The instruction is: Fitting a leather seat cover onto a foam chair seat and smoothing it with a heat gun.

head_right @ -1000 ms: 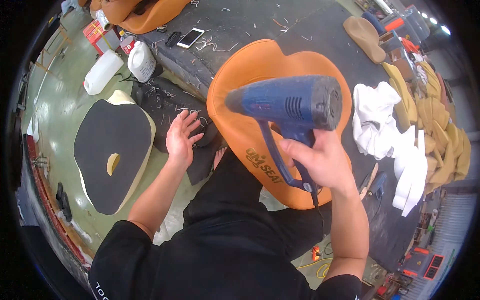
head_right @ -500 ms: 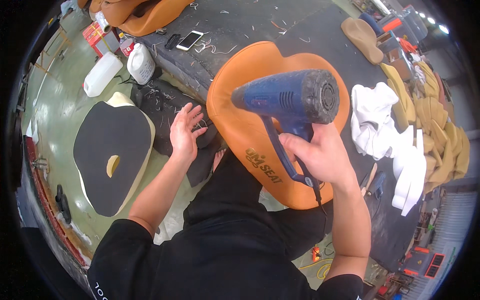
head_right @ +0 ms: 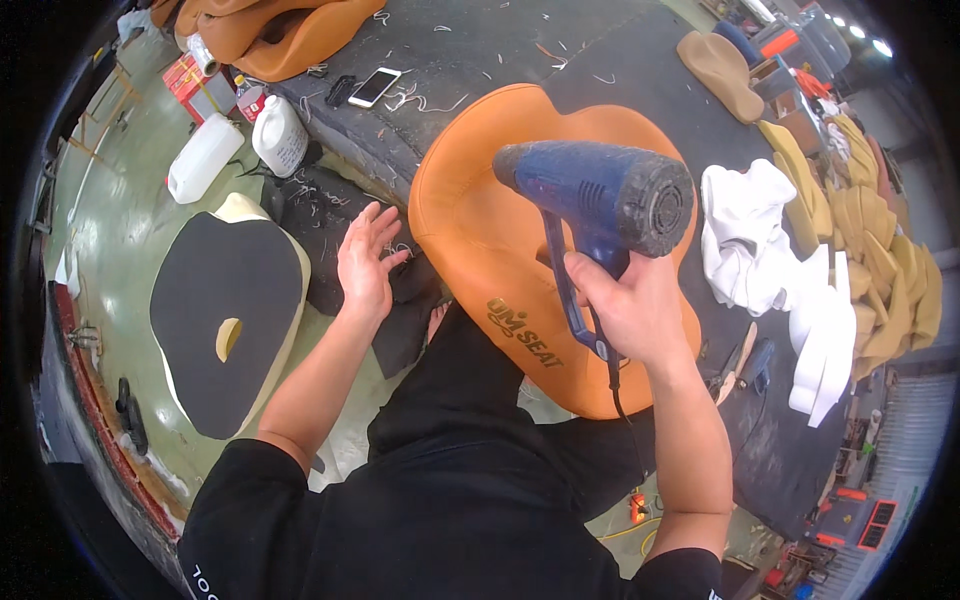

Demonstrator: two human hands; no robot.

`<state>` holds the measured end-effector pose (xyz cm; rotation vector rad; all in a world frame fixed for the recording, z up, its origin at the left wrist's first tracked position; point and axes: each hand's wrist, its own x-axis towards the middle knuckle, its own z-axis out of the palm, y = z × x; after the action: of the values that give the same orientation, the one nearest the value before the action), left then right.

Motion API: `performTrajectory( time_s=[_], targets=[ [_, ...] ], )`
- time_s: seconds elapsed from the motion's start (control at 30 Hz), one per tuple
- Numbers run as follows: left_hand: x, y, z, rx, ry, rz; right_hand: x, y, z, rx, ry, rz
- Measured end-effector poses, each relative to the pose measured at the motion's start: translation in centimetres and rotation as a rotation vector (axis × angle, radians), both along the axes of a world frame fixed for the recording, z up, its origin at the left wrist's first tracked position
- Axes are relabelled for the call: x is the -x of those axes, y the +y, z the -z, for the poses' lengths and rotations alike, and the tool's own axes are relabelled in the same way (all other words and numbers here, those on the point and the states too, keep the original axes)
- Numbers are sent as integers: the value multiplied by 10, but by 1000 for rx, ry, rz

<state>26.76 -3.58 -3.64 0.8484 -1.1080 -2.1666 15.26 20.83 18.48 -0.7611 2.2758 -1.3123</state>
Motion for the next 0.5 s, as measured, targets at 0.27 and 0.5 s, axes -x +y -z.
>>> performTrajectory(
  time_s=[0.27,0.5],
  targets=[
    [3,-1,3,16,5,-15,-7,4,-1,97,-231,-94],
    [8,-2,-2,29,2,-28,1,13,3,54,-117,-59]
  ],
)
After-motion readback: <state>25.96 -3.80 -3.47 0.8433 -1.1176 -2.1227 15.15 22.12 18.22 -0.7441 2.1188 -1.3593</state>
